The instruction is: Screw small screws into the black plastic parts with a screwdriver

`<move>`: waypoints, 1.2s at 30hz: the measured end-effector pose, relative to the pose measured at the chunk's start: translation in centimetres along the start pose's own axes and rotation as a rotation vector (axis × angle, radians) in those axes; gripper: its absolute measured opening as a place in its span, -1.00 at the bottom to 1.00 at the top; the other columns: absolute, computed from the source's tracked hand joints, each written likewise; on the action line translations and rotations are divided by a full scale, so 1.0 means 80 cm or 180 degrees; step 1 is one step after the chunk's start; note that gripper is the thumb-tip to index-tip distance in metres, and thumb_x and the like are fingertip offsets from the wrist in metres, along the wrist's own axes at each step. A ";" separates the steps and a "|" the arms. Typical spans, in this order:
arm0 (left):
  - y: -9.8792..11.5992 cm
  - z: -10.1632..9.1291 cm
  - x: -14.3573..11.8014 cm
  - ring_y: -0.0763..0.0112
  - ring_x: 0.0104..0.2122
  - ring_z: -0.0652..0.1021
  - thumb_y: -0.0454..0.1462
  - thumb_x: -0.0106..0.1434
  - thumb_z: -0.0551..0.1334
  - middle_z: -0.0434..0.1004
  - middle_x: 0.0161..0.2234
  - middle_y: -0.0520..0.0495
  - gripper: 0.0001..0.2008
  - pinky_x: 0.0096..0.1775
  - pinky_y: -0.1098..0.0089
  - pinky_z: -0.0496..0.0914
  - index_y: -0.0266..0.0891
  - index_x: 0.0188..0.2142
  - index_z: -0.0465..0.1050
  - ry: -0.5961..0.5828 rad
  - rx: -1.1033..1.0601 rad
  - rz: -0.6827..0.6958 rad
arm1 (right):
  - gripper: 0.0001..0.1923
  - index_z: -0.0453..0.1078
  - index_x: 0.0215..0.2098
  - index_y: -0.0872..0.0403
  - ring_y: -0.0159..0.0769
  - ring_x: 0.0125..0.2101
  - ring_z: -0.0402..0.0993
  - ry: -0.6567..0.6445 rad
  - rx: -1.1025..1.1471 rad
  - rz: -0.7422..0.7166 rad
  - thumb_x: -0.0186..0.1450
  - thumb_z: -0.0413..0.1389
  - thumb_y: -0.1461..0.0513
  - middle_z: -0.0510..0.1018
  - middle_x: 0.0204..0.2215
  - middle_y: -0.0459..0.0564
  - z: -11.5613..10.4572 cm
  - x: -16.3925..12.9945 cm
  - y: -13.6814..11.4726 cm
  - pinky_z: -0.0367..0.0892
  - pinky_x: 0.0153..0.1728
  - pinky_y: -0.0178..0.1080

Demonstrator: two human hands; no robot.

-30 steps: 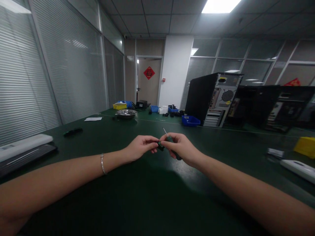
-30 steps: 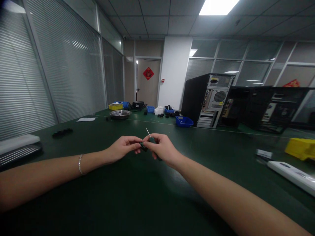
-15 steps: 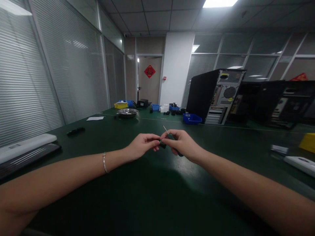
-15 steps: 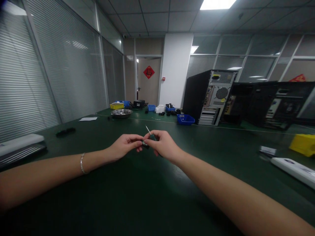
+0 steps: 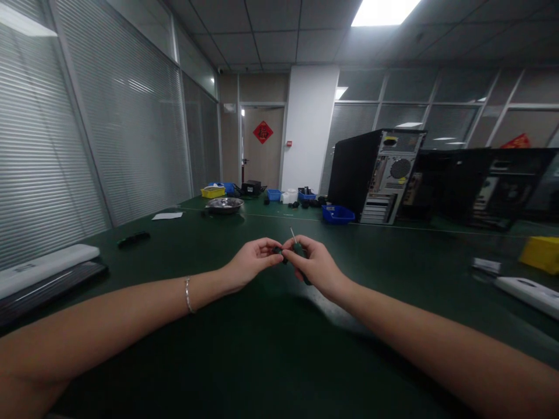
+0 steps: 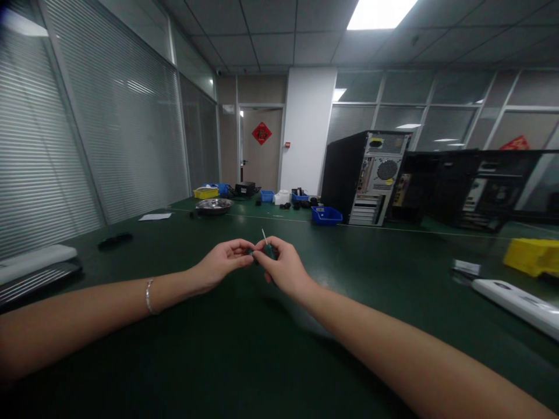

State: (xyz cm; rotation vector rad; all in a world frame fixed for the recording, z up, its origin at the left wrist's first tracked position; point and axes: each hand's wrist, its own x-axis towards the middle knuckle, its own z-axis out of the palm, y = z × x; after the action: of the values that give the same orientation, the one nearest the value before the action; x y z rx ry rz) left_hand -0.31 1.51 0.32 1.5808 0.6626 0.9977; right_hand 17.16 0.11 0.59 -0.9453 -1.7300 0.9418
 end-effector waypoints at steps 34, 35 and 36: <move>-0.011 -0.281 -0.004 0.62 -0.56 0.29 -0.44 0.28 -0.01 0.26 -0.65 0.15 -0.82 -0.45 0.58 0.16 -0.38 -0.41 0.31 0.2632 0.1234 -0.0079 | -0.77 0.29 -0.21 0.10 -0.53 -0.66 0.21 -0.0494 -0.0087 0.0581 0.22 0.10 0.14 0.28 -0.61 -0.23 -0.001 -0.015 0.014 0.18 -0.68 -0.46; -0.011 -0.274 0.000 0.61 -0.55 0.30 -0.44 0.28 -0.01 0.27 -0.64 0.14 -0.82 -0.45 0.58 0.16 -0.38 -0.38 0.32 0.2550 0.1251 -0.0104 | -0.76 0.29 -0.20 0.10 -0.53 -0.66 0.21 -0.0539 -0.0071 0.0582 0.23 0.09 0.13 0.27 -0.61 -0.22 -0.002 -0.014 0.015 0.18 -0.67 -0.45; -0.011 -0.265 0.005 0.60 -0.54 0.30 -0.42 0.28 -0.02 0.29 -0.63 0.14 -0.82 -0.45 0.58 0.17 -0.38 -0.35 0.34 0.2445 0.1266 -0.0120 | -0.74 0.29 -0.18 0.10 -0.52 -0.66 0.21 -0.0589 -0.0053 0.0585 0.23 0.09 0.12 0.27 -0.61 -0.23 -0.003 -0.013 0.016 0.18 -0.67 -0.45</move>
State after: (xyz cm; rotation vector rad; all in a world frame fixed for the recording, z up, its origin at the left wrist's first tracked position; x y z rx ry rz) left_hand -18.42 12.54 0.55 1.4786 1.4832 1.5255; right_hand 17.95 -0.26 -0.86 -1.0700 -1.8295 1.1667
